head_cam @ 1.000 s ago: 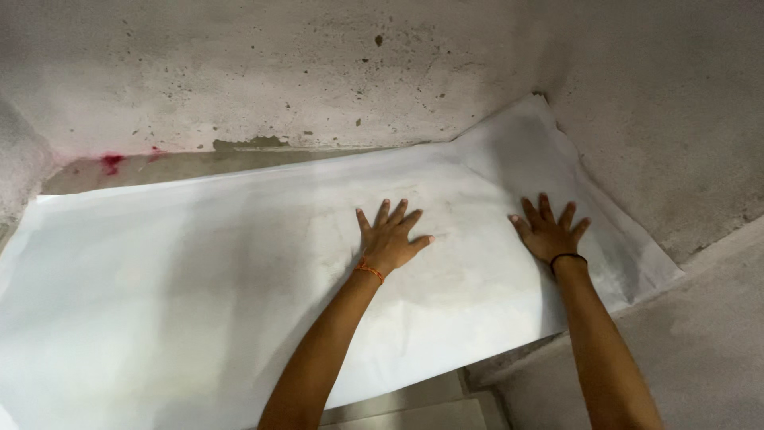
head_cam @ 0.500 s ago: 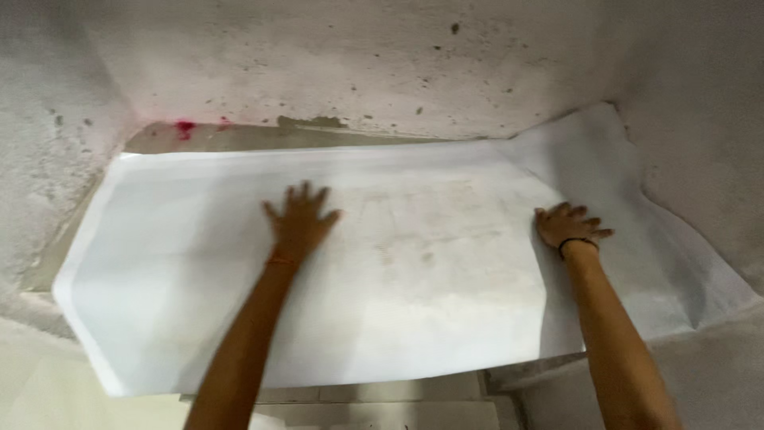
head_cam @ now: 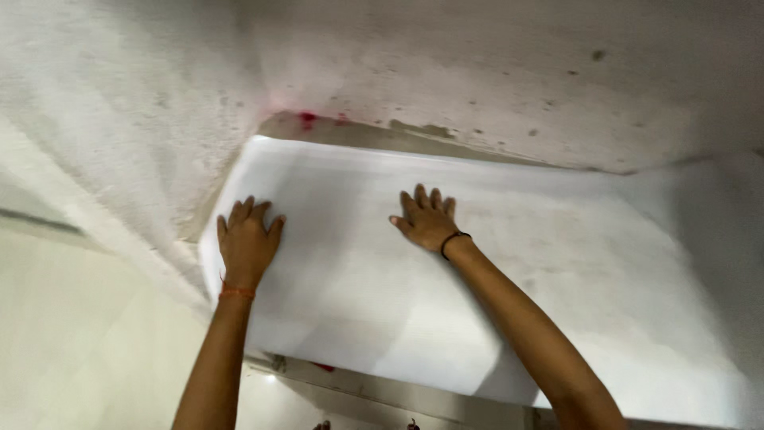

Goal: The person lays a white sheet on a concrete shelf, then repeatedly picks folded garments from a bed and places them on the shelf. The person handles pants, shorts, and shirts one at a time, arranging them in a neat stack.

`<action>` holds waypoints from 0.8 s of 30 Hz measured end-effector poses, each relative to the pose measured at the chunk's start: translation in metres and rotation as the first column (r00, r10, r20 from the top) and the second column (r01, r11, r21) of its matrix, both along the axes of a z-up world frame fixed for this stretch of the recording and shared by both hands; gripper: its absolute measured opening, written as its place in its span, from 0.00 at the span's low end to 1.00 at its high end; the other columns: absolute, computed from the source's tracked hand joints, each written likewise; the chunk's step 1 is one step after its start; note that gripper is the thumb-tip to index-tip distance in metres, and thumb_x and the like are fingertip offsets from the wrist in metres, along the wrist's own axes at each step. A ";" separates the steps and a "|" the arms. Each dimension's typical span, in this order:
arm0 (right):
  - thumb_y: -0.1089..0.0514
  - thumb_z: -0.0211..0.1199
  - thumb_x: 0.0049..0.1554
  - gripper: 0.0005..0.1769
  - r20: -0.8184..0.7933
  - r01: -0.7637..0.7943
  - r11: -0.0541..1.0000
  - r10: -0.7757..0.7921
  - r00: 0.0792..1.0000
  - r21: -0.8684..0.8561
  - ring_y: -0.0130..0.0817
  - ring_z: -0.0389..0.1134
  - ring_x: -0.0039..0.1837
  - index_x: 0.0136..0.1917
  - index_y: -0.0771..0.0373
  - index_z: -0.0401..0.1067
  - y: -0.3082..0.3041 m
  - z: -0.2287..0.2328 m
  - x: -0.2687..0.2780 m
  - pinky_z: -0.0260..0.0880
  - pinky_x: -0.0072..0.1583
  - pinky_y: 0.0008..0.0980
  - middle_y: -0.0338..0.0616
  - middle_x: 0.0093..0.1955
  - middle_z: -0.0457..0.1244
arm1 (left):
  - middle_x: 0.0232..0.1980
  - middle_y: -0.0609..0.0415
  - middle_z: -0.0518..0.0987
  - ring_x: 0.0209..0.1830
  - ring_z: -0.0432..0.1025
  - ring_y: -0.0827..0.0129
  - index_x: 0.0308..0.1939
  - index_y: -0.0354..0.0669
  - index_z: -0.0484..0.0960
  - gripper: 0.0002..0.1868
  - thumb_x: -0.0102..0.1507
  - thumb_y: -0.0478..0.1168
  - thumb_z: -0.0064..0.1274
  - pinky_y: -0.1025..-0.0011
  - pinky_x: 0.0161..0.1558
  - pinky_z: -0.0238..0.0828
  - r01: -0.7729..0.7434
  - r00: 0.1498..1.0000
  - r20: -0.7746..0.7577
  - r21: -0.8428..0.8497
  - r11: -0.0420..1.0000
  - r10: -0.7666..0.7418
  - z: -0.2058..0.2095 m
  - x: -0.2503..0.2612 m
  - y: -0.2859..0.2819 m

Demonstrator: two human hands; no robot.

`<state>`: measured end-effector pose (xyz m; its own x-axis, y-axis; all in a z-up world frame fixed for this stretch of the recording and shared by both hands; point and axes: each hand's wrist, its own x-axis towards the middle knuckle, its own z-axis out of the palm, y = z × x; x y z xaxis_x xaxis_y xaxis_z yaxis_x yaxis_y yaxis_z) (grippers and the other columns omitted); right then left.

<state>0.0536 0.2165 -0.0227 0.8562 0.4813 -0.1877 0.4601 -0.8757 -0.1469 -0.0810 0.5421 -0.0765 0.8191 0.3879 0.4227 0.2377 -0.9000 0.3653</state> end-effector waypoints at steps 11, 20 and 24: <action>0.26 0.36 0.62 0.47 0.064 -0.010 0.998 0.006 0.998 0.055 0.71 0.20 0.83 0.84 0.51 0.36 0.129 -0.017 0.017 0.21 0.75 0.74 0.56 0.86 0.25 | 0.57 0.31 0.67 0.58 0.65 0.49 0.58 0.26 0.68 0.29 0.68 0.48 0.60 0.55 0.61 0.61 0.125 0.817 0.530 -0.547 0.828 0.227 -0.038 -0.077 0.014; 0.31 0.50 0.60 0.44 -0.089 0.062 0.997 -0.066 0.994 -0.045 0.65 0.33 0.86 0.84 0.47 0.50 0.144 0.013 0.018 0.42 0.77 0.73 0.52 0.87 0.39 | 0.52 0.38 0.83 0.49 0.78 0.55 0.56 0.31 0.78 0.22 0.62 0.40 0.60 0.61 0.52 0.73 0.206 0.944 0.329 -0.527 0.825 -0.026 0.046 -0.092 0.047; 0.43 0.70 0.52 0.56 -0.035 -0.172 0.962 0.183 0.982 0.210 0.56 0.35 0.84 0.83 0.47 0.40 0.168 0.041 0.030 0.49 0.76 0.58 0.47 0.87 0.28 | 0.61 0.34 0.79 0.54 0.76 0.45 0.65 0.34 0.77 0.25 0.64 0.36 0.58 0.58 0.57 0.71 0.276 0.893 0.421 -0.232 0.933 -0.160 0.086 -0.071 0.045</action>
